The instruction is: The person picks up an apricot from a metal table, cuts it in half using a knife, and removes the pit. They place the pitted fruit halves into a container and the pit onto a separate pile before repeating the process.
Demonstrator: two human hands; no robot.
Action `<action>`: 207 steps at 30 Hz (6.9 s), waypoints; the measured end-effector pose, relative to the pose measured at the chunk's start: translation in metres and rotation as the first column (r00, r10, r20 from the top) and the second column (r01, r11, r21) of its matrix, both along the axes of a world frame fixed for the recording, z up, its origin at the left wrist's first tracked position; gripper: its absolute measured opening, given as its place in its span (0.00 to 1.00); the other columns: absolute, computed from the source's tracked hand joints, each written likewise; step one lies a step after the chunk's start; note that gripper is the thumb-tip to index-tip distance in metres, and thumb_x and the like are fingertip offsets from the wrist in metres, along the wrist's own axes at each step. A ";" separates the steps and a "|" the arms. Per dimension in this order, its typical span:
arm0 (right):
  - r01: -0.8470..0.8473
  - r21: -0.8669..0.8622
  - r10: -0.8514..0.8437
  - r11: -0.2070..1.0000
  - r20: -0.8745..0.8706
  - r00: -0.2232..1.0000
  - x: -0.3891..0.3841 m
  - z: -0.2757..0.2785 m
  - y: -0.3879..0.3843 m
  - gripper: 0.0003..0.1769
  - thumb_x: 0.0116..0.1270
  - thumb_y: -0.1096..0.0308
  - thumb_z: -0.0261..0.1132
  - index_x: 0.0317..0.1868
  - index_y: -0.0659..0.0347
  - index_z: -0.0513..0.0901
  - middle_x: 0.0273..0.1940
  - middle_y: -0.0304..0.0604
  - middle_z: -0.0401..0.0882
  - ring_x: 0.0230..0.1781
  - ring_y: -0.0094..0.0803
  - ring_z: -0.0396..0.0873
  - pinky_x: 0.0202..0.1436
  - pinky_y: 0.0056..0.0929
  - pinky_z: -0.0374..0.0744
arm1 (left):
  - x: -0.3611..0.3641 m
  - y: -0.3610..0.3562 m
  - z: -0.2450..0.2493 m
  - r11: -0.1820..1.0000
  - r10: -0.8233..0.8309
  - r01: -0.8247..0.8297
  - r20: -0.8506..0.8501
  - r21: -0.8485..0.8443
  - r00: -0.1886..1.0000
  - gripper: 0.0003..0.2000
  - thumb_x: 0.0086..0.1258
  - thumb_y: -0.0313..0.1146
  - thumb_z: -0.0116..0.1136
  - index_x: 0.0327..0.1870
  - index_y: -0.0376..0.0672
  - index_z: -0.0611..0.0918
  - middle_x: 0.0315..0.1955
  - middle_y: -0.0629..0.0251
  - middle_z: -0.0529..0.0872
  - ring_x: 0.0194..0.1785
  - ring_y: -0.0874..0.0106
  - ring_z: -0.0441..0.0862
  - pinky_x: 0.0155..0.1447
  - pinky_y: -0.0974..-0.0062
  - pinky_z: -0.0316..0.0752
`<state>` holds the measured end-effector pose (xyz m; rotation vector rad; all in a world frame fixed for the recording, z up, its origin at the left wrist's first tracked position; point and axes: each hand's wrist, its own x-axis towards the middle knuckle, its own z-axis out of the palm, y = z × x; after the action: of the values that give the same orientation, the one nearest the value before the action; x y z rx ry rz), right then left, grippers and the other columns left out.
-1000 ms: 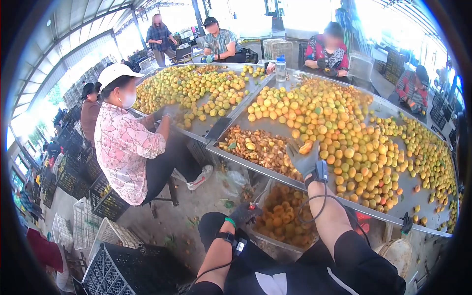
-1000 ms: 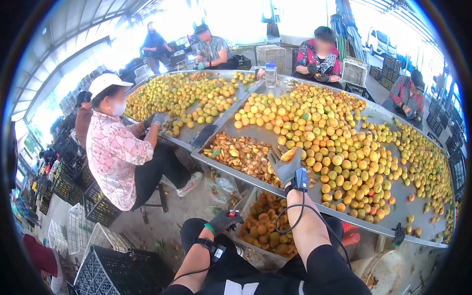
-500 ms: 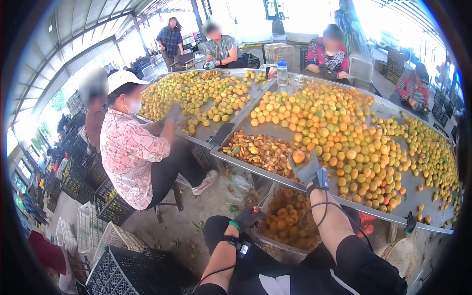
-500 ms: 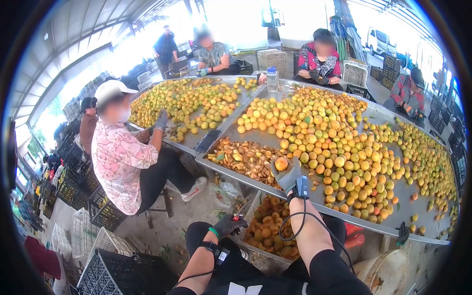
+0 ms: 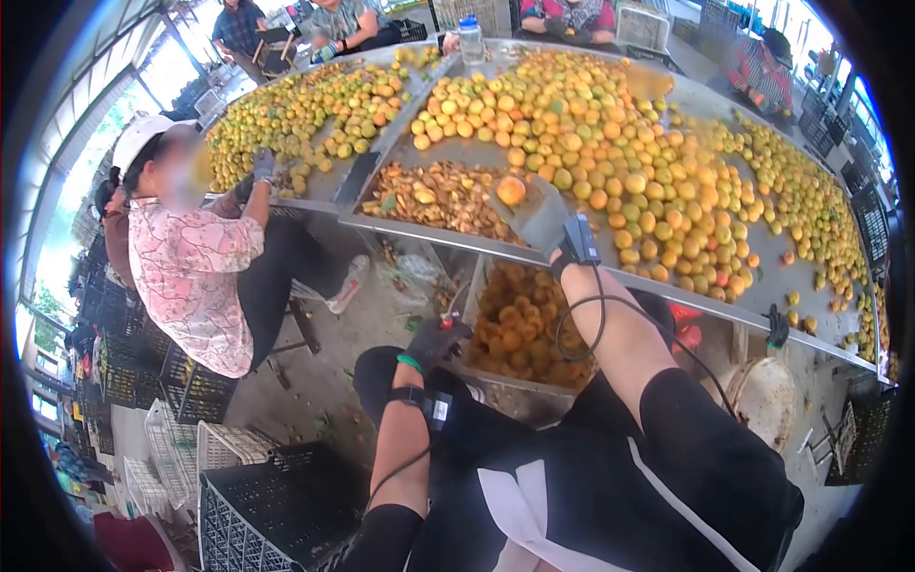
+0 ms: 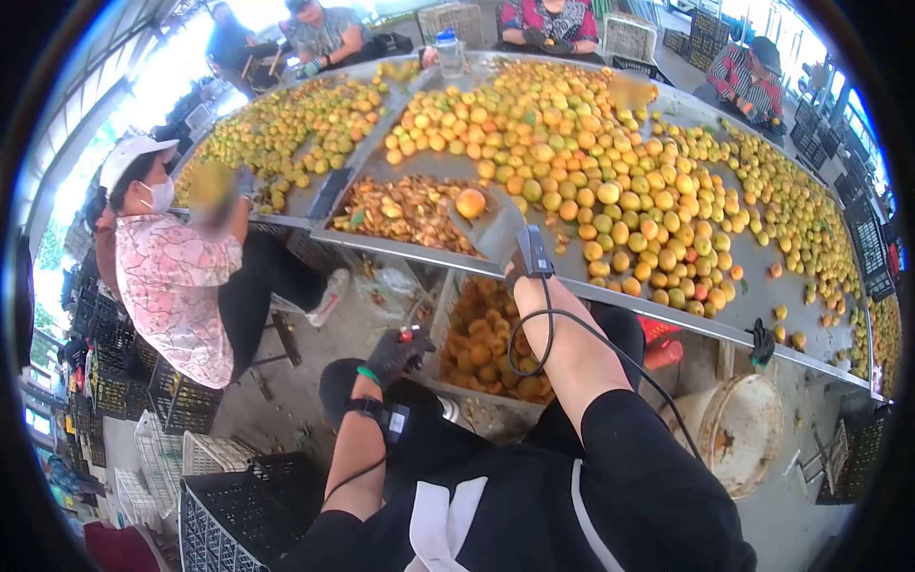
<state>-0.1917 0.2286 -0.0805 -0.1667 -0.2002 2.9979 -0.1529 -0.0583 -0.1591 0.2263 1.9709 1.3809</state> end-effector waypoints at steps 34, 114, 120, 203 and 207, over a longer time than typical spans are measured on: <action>-0.386 0.323 0.428 0.864 -0.069 0.901 0.126 0.018 -0.132 0.26 0.79 0.53 0.46 0.65 0.64 0.68 0.54 0.49 0.77 0.58 0.40 0.75 0.63 0.46 0.72 | 0.103 -0.014 0.102 0.898 0.234 -0.281 0.174 0.338 0.957 0.11 0.72 0.33 0.59 0.49 0.38 0.78 0.23 0.66 0.81 0.16 0.80 0.74 0.19 0.83 0.67; -0.027 0.146 0.005 0.989 0.151 0.988 -0.041 0.008 -0.074 0.31 0.77 0.50 0.48 0.66 0.70 0.62 0.65 0.56 0.66 0.69 0.52 0.63 0.71 0.49 0.68 | 0.000 -0.052 0.044 0.433 0.340 -0.628 0.529 0.646 0.778 0.10 0.75 0.35 0.54 0.53 0.46 0.77 0.19 0.74 0.72 0.12 0.82 0.62 0.15 0.83 0.57; -0.113 0.114 0.106 0.987 0.065 0.992 -0.047 0.000 -0.050 0.30 0.77 0.49 0.46 0.61 0.72 0.63 0.66 0.53 0.65 0.67 0.47 0.63 0.72 0.49 0.65 | -0.002 -0.055 0.039 0.449 0.315 -0.599 0.510 0.663 0.800 0.11 0.75 0.35 0.54 0.54 0.43 0.77 0.20 0.72 0.72 0.12 0.80 0.63 0.15 0.82 0.58; -0.286 0.477 0.172 0.831 0.268 0.948 0.040 -0.015 -0.013 0.15 0.74 0.67 0.56 0.58 0.59 0.72 0.56 0.45 0.75 0.55 0.36 0.75 0.58 0.36 0.80 | 0.016 -0.038 0.039 0.747 0.384 -0.468 0.268 0.472 0.884 0.10 0.71 0.31 0.55 0.51 0.42 0.79 0.21 0.71 0.75 0.14 0.78 0.65 0.16 0.80 0.59; -0.236 0.517 0.161 0.823 0.187 0.969 0.058 0.002 -0.025 0.16 0.73 0.70 0.56 0.59 0.59 0.72 0.58 0.45 0.73 0.56 0.37 0.75 0.60 0.37 0.79 | 0.021 -0.040 0.049 0.789 0.322 -0.388 0.218 0.475 0.921 0.09 0.69 0.39 0.58 0.43 0.45 0.81 0.21 0.73 0.75 0.19 0.79 0.71 0.22 0.78 0.65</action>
<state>-0.1340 0.2032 -0.0788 -0.3033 -1.1226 2.9822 -0.1317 -0.0981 -0.1099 -0.0020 1.5521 2.1086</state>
